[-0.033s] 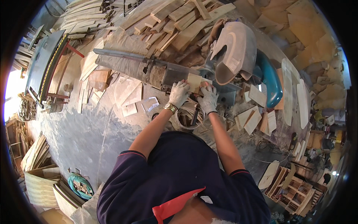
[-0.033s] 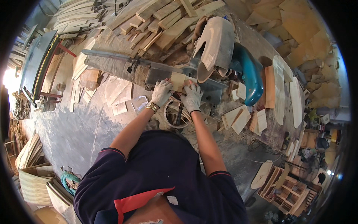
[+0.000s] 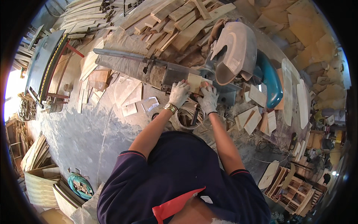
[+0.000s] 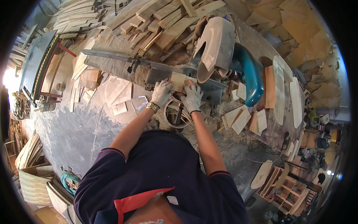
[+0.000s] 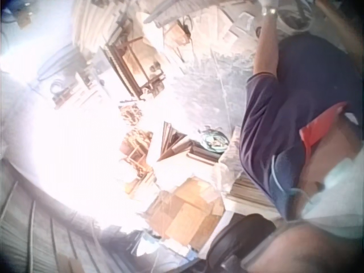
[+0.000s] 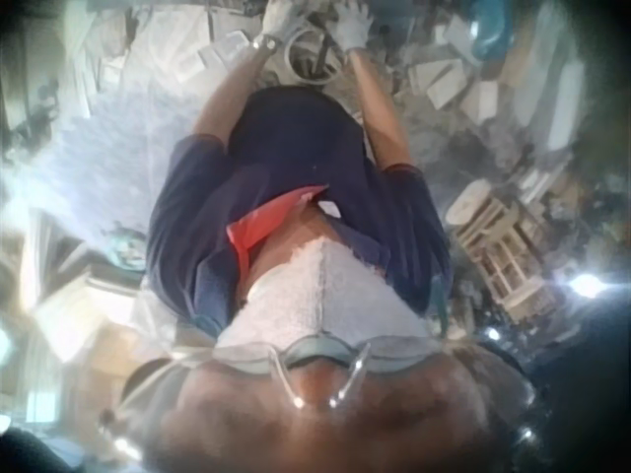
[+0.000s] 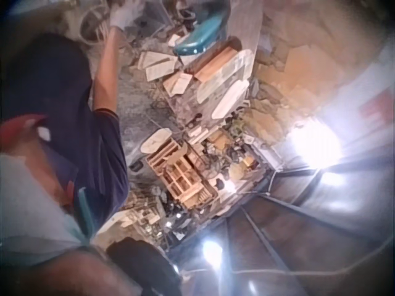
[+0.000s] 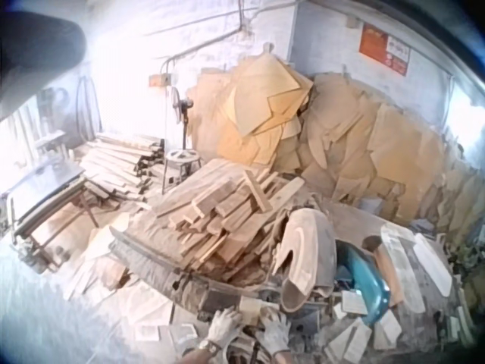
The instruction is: The person marks small wooden pieces with a pen, then uses a miter saw to cut them into smaller segments. They repeatedly position the wood, lower the saw blade, and remove the cut pieces, stacking them on the workbench.
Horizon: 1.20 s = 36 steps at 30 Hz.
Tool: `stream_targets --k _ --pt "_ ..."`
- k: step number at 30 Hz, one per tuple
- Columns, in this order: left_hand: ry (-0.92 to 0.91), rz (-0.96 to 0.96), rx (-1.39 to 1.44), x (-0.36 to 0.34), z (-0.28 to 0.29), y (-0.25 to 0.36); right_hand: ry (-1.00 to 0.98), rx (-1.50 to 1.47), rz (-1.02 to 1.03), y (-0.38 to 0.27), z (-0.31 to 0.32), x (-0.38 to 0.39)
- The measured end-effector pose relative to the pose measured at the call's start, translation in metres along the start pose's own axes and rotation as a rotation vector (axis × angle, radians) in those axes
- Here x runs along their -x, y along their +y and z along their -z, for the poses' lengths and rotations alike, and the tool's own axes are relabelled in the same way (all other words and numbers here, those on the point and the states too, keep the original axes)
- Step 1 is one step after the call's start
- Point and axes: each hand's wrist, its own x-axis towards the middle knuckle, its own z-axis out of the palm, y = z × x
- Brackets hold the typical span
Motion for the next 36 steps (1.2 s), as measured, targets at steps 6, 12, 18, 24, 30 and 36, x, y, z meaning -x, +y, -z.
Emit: stream_targets --k 6,12,18,24,30,36 --pt "-0.062 -0.022 -0.101 -0.004 0.007 0.0 -0.018 -0.04 0.04 0.01 -0.002 -0.002" --pt "-0.082 -0.054 -0.088 -0.012 0.007 -0.011 0.291 -0.468 -0.026 0.054 0.004 0.008" --pt "-0.162 -0.037 -0.062 -0.014 0.0 -0.016 0.406 -0.692 -0.293 0.102 0.099 0.033" --pt "-0.051 -0.04 -0.053 -0.012 -0.009 -0.011 0.59 -0.576 0.013 0.077 0.289 0.013" --pt "-0.079 -0.037 -0.078 -0.017 -0.01 -0.009 0.091 -0.05 0.087 -0.004 0.377 -0.035" --pt "-0.101 -0.072 -0.075 -0.021 -0.011 -0.012 -0.007 0.066 -0.132 -0.022 0.339 -0.041"
